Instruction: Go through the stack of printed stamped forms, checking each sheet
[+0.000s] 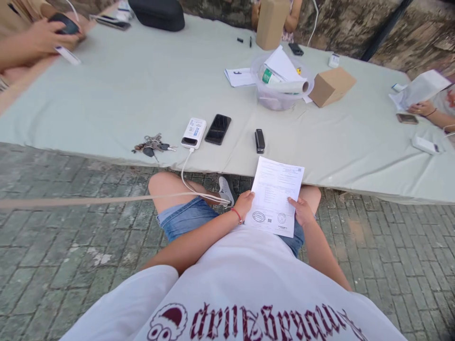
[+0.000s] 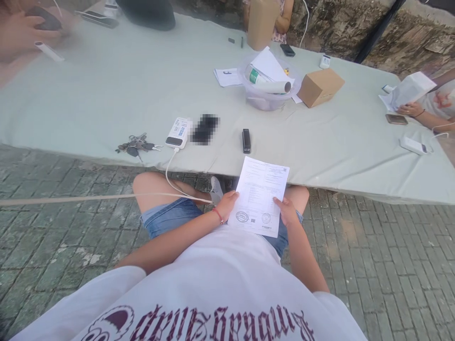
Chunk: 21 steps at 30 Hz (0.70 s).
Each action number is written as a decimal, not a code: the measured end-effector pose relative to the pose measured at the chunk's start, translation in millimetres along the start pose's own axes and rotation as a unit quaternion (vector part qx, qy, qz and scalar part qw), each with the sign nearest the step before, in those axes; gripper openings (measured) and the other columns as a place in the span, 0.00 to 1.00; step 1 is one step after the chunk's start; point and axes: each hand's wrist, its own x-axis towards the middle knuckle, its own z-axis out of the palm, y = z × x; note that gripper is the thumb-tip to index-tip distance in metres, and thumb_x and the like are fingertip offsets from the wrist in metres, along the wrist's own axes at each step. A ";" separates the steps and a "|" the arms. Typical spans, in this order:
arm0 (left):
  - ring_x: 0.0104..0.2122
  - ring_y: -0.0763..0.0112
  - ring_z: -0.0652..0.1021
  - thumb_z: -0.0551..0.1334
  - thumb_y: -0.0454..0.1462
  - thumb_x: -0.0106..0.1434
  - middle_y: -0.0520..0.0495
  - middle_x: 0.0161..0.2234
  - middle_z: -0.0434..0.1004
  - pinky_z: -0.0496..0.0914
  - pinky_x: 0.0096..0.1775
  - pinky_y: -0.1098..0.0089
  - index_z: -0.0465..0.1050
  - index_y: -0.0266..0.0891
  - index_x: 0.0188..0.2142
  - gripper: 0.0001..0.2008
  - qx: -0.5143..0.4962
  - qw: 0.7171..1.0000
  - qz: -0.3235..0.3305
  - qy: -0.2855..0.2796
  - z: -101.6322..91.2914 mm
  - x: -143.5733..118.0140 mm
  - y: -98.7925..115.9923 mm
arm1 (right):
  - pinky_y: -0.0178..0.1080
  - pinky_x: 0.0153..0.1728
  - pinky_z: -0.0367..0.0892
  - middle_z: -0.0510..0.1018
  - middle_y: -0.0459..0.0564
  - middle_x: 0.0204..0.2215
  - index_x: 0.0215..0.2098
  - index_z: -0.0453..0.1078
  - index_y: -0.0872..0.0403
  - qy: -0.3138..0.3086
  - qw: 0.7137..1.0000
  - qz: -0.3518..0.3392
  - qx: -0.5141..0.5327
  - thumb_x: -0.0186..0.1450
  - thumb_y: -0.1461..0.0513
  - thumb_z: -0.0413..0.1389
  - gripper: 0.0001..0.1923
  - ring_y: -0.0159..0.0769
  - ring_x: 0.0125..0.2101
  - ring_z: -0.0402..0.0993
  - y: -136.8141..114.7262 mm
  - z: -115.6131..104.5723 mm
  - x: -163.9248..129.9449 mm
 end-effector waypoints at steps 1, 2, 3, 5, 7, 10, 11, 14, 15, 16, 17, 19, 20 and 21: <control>0.38 0.57 0.80 0.68 0.48 0.60 0.44 0.31 0.82 0.73 0.46 0.59 0.74 0.39 0.29 0.14 -0.001 1.000 -0.003 -0.005 1.0 0.3 -1.1 | 0.61 0.59 0.73 0.85 0.51 0.49 0.48 0.80 0.48 0.005 1.000 0.000 0.001 0.52 0.52 0.75 0.27 0.56 0.54 0.80 1.3 -1.6 -0.8; 0.38 0.57 0.80 0.68 0.48 0.59 0.44 0.31 0.82 0.73 0.46 0.59 0.74 0.38 0.29 0.15 -0.001 1.000 -0.006 -0.010 1.9 0.7 -2.0 | 0.62 0.60 0.72 0.85 0.51 0.49 0.48 0.80 0.48 0.009 1.000 0.000 0.002 0.52 0.52 0.75 0.27 0.57 0.54 0.80 2.3 -2.7 -1.7; 0.38 0.57 0.80 0.68 0.48 0.59 0.44 0.31 0.82 0.73 0.46 0.60 0.75 0.38 0.30 0.15 0.000 1.000 -0.008 -0.014 2.6 1.0 -2.9 | 0.62 0.60 0.72 0.85 0.51 0.50 0.48 0.80 0.49 0.013 1.000 -0.001 0.004 0.51 0.52 0.75 0.28 0.57 0.54 0.80 3.1 -3.3 -2.6; 0.39 0.57 0.80 0.68 0.48 0.59 0.44 0.31 0.82 0.73 0.46 0.60 0.75 0.38 0.29 0.15 0.005 1.000 -0.004 -0.012 3.2 1.5 -4.2 | 0.62 0.60 0.72 0.85 0.52 0.50 0.49 0.80 0.50 0.021 1.000 -0.003 0.008 0.51 0.52 0.75 0.28 0.58 0.55 0.79 3.8 -3.1 -4.0; 0.39 0.57 0.80 0.68 0.48 0.59 0.44 0.32 0.82 0.73 0.46 0.60 0.75 0.38 0.29 0.15 0.011 1.000 0.000 -0.011 3.2 1.4 -5.3 | 0.62 0.61 0.71 0.84 0.53 0.51 0.49 0.80 0.50 0.029 1.000 -0.004 0.012 0.50 0.53 0.76 0.29 0.58 0.55 0.79 3.5 -1.9 -4.8; 0.40 0.56 0.80 0.68 0.48 0.59 0.43 0.32 0.83 0.73 0.46 0.60 0.75 0.39 0.29 0.15 0.012 1.000 -0.003 -0.010 3.9 0.1 -6.6 | 0.61 0.61 0.72 0.84 0.53 0.51 0.48 0.80 0.51 0.036 0.999 -0.004 0.020 0.49 0.53 0.76 0.29 0.58 0.55 0.79 1.6 0.1 -6.3; 0.40 0.56 0.80 0.68 0.48 0.59 0.43 0.32 0.83 0.73 0.46 0.60 0.75 0.39 0.29 0.15 0.011 1.000 -0.004 -0.009 4.6 -0.4 -6.7 | 0.61 0.60 0.72 0.85 0.53 0.50 0.47 0.80 0.51 0.037 0.999 -0.006 0.025 0.50 0.53 0.76 0.28 0.58 0.55 0.79 0.8 0.7 -7.4; 0.40 0.56 0.80 0.68 0.49 0.59 0.43 0.32 0.83 0.73 0.46 0.61 0.75 0.39 0.29 0.15 0.010 1.000 -0.007 -0.006 8.2 -1.4 -5.7 | 0.58 0.58 0.75 0.85 0.53 0.49 0.47 0.79 0.51 0.037 0.998 -0.015 0.039 0.52 0.53 0.75 0.27 0.57 0.54 0.80 -2.0 3.2 -12.4; 0.40 0.56 0.80 0.67 0.49 0.59 0.43 0.32 0.83 0.73 0.46 0.61 0.75 0.38 0.29 0.15 0.011 1.000 -0.007 -0.005 9.6 -1.5 -4.8 | 0.57 0.58 0.76 0.85 0.52 0.49 0.48 0.79 0.50 0.037 0.998 -0.021 0.042 0.53 0.53 0.74 0.27 0.57 0.54 0.80 -2.8 4.4 -14.1; 0.40 0.56 0.80 0.67 0.49 0.59 0.43 0.32 0.83 0.73 0.46 0.61 0.75 0.38 0.29 0.15 0.014 1.000 -0.006 -0.003 10.8 -1.7 -3.6 | 0.56 0.57 0.76 0.85 0.52 0.48 0.49 0.78 0.50 0.038 0.998 -0.026 0.043 0.53 0.53 0.74 0.27 0.56 0.54 0.80 -3.5 6.0 -15.4; 0.40 0.56 0.80 0.67 0.49 0.59 0.43 0.32 0.83 0.73 0.45 0.60 0.75 0.38 0.29 0.15 0.017 1.000 -0.004 0.000 11.9 -1.8 -2.2 | 0.56 0.57 0.77 0.85 0.52 0.48 0.49 0.78 0.50 0.040 0.998 -0.032 0.043 0.52 0.53 0.75 0.28 0.56 0.53 0.81 -4.1 7.8 -16.1; 0.40 0.56 0.81 0.67 0.49 0.59 0.43 0.31 0.83 0.74 0.45 0.60 0.75 0.38 0.29 0.16 0.021 1.000 -0.001 0.005 12.8 -2.2 0.9 | 0.57 0.56 0.77 0.86 0.52 0.48 0.50 0.78 0.49 0.048 0.997 -0.039 0.039 0.51 0.51 0.75 0.30 0.56 0.52 0.82 -5.1 11.8 -15.8; 0.40 0.55 0.81 0.67 0.49 0.59 0.43 0.31 0.83 0.74 0.45 0.60 0.75 0.38 0.29 0.16 0.021 1.000 0.000 0.007 12.6 -2.6 2.4 | 0.58 0.55 0.78 0.86 0.52 0.47 0.49 0.78 0.50 0.052 0.997 -0.040 0.034 0.50 0.51 0.75 0.31 0.56 0.51 0.82 -5.5 13.9 -15.0; 0.40 0.55 0.81 0.67 0.49 0.59 0.43 0.31 0.83 0.74 0.45 0.60 0.75 0.38 0.29 0.16 0.020 1.000 0.002 0.008 12.0 -3.0 3.6 | 0.58 0.55 0.78 0.86 0.52 0.47 0.49 0.78 0.50 0.054 0.997 -0.040 0.029 0.49 0.50 0.75 0.31 0.56 0.50 0.83 -5.9 15.8 -13.9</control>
